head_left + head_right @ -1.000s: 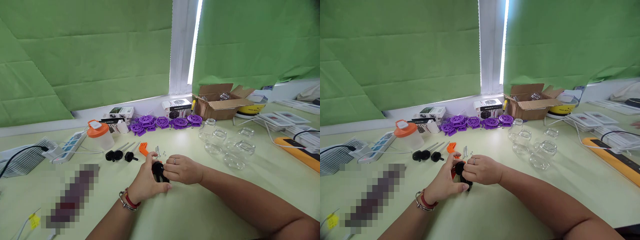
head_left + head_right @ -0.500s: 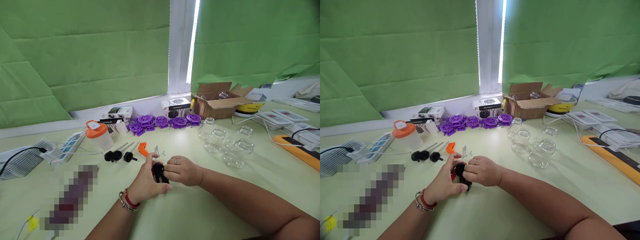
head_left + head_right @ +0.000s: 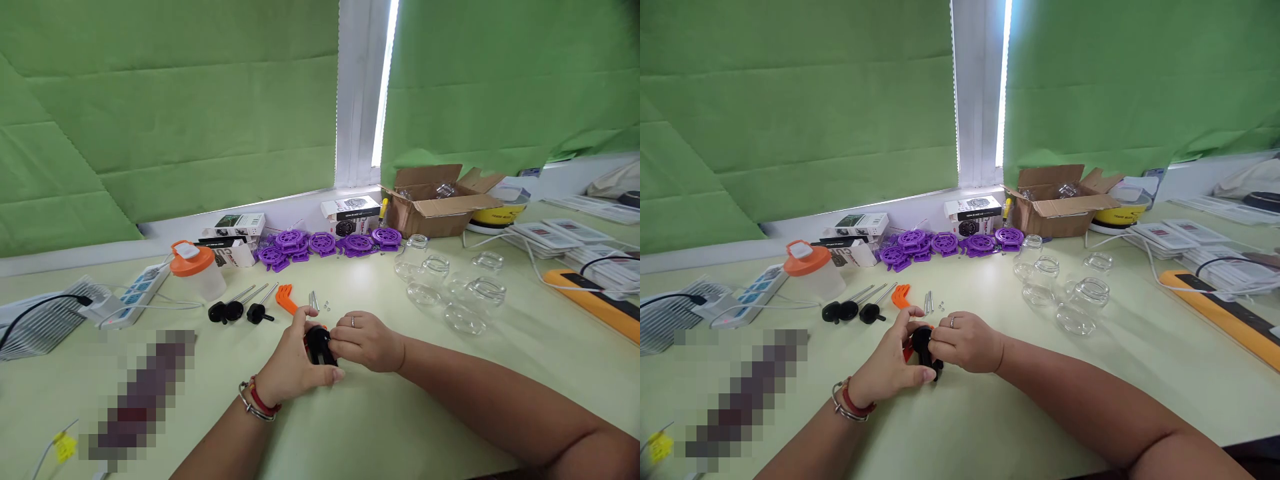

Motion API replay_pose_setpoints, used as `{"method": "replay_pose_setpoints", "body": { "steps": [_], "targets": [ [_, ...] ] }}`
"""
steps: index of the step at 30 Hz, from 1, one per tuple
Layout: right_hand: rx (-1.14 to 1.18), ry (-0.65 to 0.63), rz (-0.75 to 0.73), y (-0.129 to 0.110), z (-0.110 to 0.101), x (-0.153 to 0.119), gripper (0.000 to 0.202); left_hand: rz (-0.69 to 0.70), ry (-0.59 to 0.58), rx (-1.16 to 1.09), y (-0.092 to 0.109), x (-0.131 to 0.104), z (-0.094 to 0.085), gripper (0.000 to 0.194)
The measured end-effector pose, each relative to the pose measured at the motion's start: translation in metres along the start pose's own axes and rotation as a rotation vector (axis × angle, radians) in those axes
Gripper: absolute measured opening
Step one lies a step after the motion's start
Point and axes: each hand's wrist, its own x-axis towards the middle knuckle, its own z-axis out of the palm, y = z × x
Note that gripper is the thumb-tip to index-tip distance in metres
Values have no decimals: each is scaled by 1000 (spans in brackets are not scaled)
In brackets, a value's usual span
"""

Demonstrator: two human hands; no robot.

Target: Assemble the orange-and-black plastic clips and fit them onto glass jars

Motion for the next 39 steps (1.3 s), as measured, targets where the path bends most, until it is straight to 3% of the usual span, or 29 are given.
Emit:
{"method": "replay_pose_setpoints", "body": {
  "steps": [12,20,27,30,36,39],
  "targets": [
    [-28,17,42,-2,4,-1,23,25,-2,16,-2,1,-1,80],
    [58,4,175,-4,3,-6,20,35,65,24,0,1,-6,72],
    [264,-206,389,-13,-12,-9,17,55,78,55,-3,1,-6,73],
    [277,-294,417,-16,-17,-9,21,54,78,76,-1,1,-6,71],
    [281,-327,430,-19,-21,-9,26,79,73,107,-1,2,-7,69],
    [282,-313,479,-21,-21,-8,19,74,70,112,-3,2,-7,69]
  ]
}}
